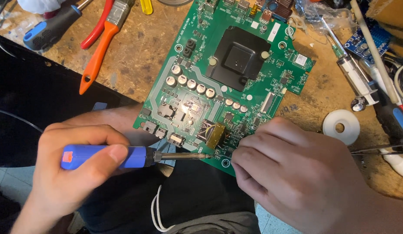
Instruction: Soldering connector pins onto a printed circuit board using a soldering iron and tweezers.
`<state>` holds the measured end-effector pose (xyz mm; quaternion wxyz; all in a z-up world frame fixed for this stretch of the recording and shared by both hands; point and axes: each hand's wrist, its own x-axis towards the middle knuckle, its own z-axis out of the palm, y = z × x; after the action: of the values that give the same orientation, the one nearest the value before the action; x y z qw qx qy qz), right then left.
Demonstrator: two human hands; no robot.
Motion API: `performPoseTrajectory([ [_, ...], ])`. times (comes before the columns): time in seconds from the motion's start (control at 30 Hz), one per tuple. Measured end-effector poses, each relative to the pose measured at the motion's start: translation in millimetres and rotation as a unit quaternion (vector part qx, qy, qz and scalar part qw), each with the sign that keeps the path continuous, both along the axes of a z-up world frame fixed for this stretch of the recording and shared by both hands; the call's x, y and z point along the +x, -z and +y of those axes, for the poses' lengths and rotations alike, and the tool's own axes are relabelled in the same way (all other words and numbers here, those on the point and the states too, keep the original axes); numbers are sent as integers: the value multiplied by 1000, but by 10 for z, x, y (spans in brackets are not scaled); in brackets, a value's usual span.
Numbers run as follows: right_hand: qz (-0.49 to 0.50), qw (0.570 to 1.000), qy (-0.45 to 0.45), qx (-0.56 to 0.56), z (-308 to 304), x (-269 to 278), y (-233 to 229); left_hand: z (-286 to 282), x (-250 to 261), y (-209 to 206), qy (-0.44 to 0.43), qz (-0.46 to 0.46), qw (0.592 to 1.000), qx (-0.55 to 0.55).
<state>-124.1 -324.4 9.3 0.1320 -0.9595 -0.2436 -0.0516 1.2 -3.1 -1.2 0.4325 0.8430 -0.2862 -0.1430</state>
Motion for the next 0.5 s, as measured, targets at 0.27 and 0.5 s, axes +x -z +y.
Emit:
performPoseTrajectory([
  [0.27,1,1000,-1,16,0,1,-8,-5,9,-4,2,1,1000,1],
  [0.5,-13,999,-13,26,7,38,-58,172,-43,-44,-79,34,996,-9],
])
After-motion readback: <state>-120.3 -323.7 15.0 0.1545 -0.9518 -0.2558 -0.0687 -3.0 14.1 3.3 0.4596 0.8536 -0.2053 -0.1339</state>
